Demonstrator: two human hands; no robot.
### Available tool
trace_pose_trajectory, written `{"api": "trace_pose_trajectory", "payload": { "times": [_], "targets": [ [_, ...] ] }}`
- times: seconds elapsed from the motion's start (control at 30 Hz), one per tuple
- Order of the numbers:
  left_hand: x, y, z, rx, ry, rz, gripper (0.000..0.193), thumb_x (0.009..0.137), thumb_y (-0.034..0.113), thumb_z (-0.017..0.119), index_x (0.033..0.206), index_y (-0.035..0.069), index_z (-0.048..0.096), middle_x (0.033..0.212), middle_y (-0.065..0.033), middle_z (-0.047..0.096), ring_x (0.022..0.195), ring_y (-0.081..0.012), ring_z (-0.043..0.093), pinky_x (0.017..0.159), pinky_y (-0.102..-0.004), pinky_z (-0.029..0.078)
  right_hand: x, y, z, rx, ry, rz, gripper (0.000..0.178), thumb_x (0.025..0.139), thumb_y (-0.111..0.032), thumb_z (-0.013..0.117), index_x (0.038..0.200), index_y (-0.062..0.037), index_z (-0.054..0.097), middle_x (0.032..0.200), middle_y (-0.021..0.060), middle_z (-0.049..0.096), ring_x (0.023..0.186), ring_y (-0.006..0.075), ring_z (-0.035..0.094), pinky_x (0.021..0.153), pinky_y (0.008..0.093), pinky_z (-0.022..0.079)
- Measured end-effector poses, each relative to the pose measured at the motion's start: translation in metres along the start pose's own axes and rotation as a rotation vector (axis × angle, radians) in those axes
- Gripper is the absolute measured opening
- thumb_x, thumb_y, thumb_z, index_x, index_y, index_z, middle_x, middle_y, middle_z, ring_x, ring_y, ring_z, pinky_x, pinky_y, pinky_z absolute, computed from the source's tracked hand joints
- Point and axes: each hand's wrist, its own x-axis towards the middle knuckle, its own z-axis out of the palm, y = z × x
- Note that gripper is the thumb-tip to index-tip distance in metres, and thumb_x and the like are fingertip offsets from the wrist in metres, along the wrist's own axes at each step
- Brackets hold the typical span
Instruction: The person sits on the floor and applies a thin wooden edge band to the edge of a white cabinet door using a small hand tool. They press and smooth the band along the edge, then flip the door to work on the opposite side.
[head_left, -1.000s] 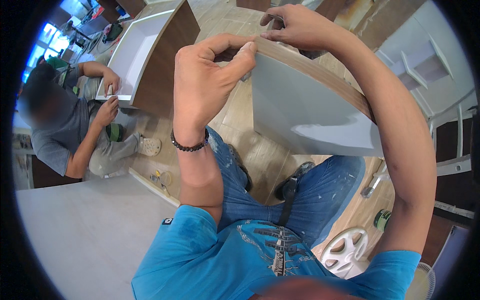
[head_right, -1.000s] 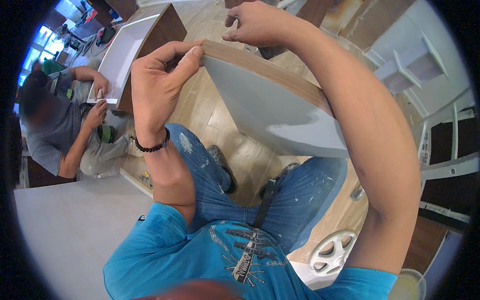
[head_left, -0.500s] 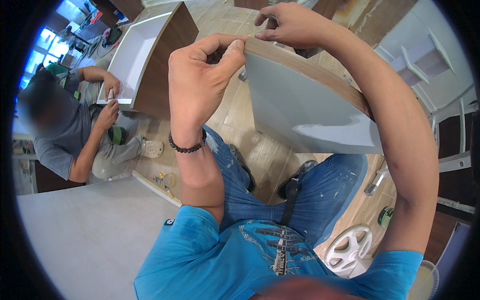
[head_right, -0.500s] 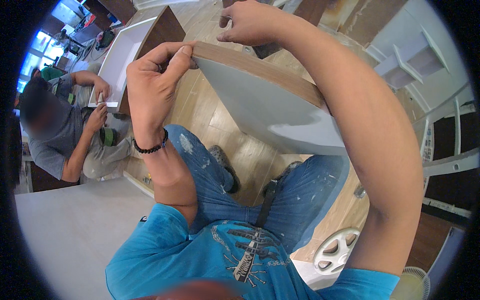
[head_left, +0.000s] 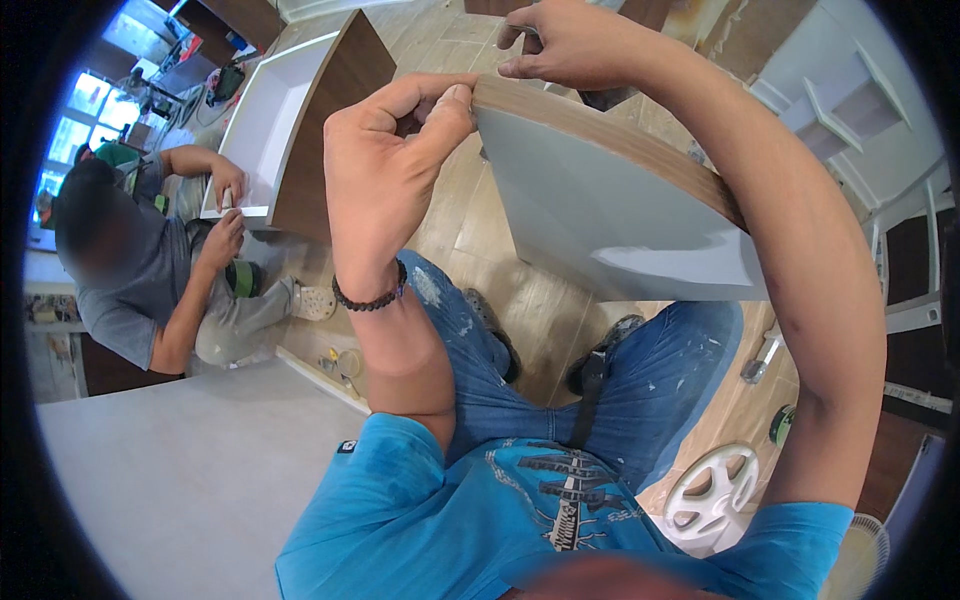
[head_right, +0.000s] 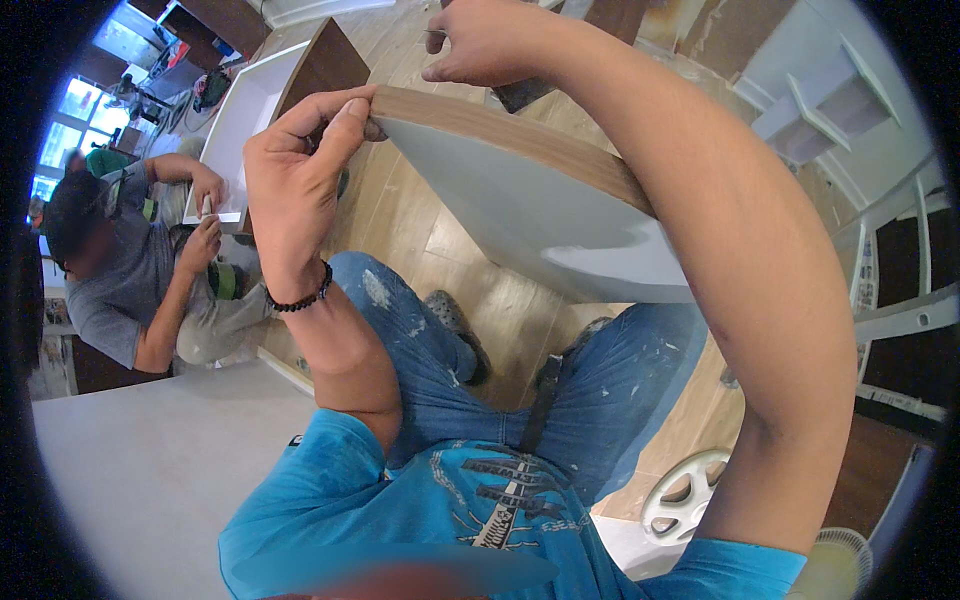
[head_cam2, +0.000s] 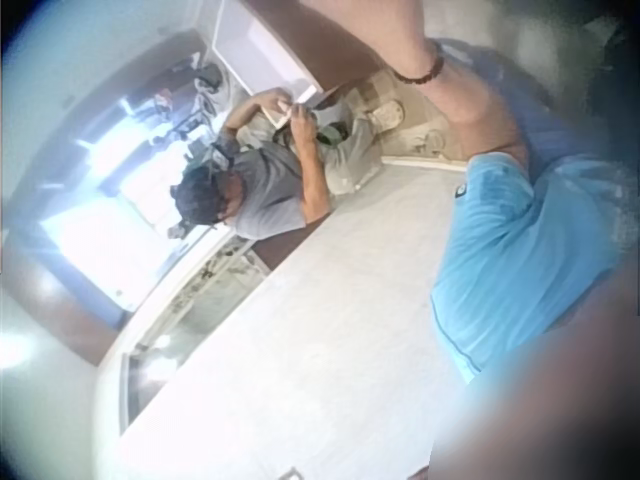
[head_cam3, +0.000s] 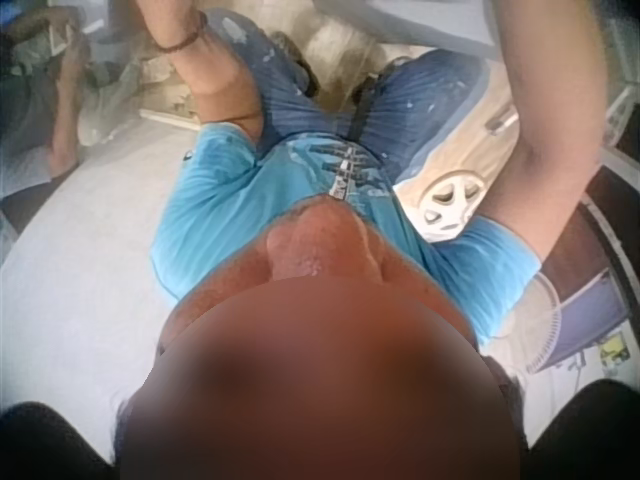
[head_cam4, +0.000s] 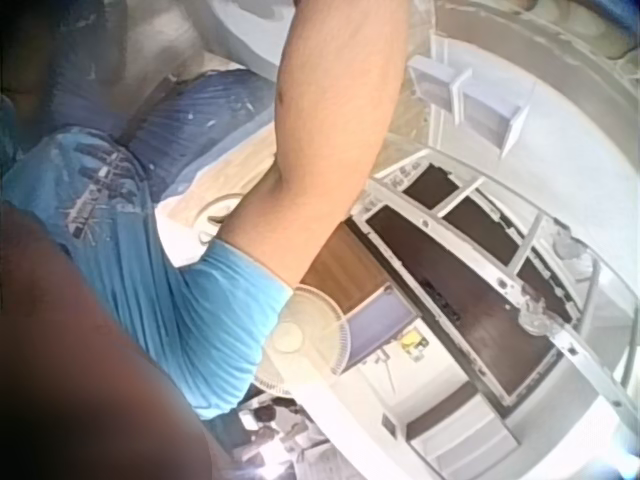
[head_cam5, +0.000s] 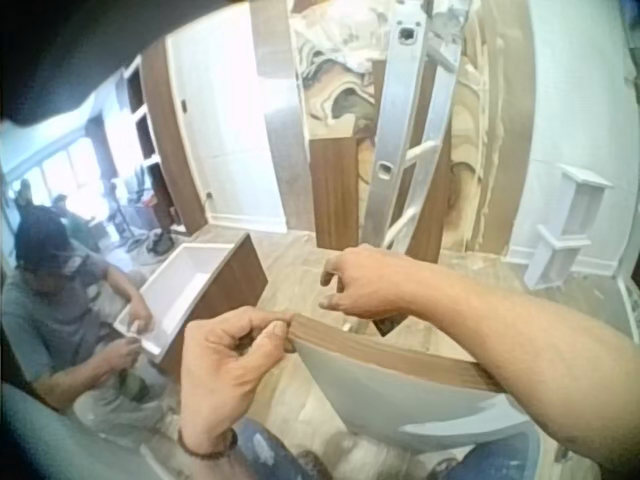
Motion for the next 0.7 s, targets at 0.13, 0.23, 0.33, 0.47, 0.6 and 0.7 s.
{"api": "trace_pose_trajectory", "payload": {
  "times": [0.13, 0.23, 0.33, 0.47, 0.6, 0.7],
  "targets": [
    [-0.001, 0.002, 0.004, -0.022, -0.013, 0.023, 0.019, 0.095, 0.012, 0.072, 0.107, -0.001, 0.079, 0.074, 0.0019, 0.068, 0.071, -0.0033, 0.054, 0.064, -0.0195, 0.043, 0.006, 0.006, 0.004, -0.038, 0.023, 0.070, 0.050, 0.090, -0.036, 0.072, 0.122, 0.0033, 0.069, 0.108, 0.0242, 0.075, 0.103, 0.0384, 0.072, 0.093, 0.0441, 0.057],
    [-0.003, 0.002, 0.003, 0.051, 0.028, 0.012, 0.019, 0.093, 0.011, 0.073, 0.107, 0.000, 0.078, 0.080, -0.0013, 0.070, 0.073, -0.0069, 0.058, 0.068, -0.0223, 0.047, 0.007, 0.005, 0.006, -0.034, 0.023, 0.067, 0.049, 0.090, -0.035, 0.072, 0.121, 0.0025, 0.070, 0.107, 0.0238, 0.076, 0.103, 0.0381, 0.072, 0.092, 0.0442, 0.057],
    [-0.001, 0.003, 0.014, 0.166, 0.122, 0.264, 0.021, 0.090, 0.009, 0.074, 0.109, 0.002, 0.078, 0.093, -0.0066, 0.072, 0.080, -0.0144, 0.064, 0.076, -0.0278, 0.052, 0.003, 0.001, 0.002, -0.017, 0.010, 0.092, 0.048, 0.090, -0.035, 0.072, 0.121, 0.0010, 0.070, 0.107, 0.0236, 0.076, 0.103, 0.0379, 0.072, 0.092, 0.0444, 0.057],
    [-0.006, 0.016, 0.028, 0.221, 0.038, 0.493, 0.026, 0.085, 0.007, 0.075, 0.111, 0.007, 0.078, 0.108, -0.0113, 0.071, 0.092, -0.0234, 0.069, 0.087, -0.0337, 0.054, -0.004, -0.003, -0.005, -0.010, 0.017, 0.069, 0.048, 0.089, -0.036, 0.073, 0.122, -0.0008, 0.071, 0.106, 0.0237, 0.075, 0.104, 0.0386, 0.072, 0.092, 0.0446, 0.057],
    [-0.006, 0.013, 0.031, 0.173, -0.022, 0.396, 0.026, 0.084, 0.005, 0.076, 0.110, 0.006, 0.078, 0.108, -0.0103, 0.072, 0.096, -0.0219, 0.070, 0.088, -0.0321, 0.054, -0.006, -0.003, -0.006, -0.032, 0.026, 0.065, 0.049, 0.088, -0.037, 0.073, 0.123, -0.0025, 0.071, 0.108, 0.0244, 0.075, 0.106, 0.0396, 0.071, 0.093, 0.0454, 0.056],
    [-0.008, 0.018, 0.029, 0.179, -0.032, 0.348, 0.026, 0.084, 0.005, 0.076, 0.109, 0.006, 0.078, 0.108, -0.0097, 0.072, 0.097, -0.0203, 0.069, 0.089, -0.0309, 0.053, 0.006, 0.003, 0.007, -0.128, 0.085, 0.053, 0.050, 0.087, -0.039, 0.073, 0.122, -0.0032, 0.071, 0.112, 0.0254, 0.073, 0.108, 0.0401, 0.070, 0.095, 0.0465, 0.056]
  ]
}}
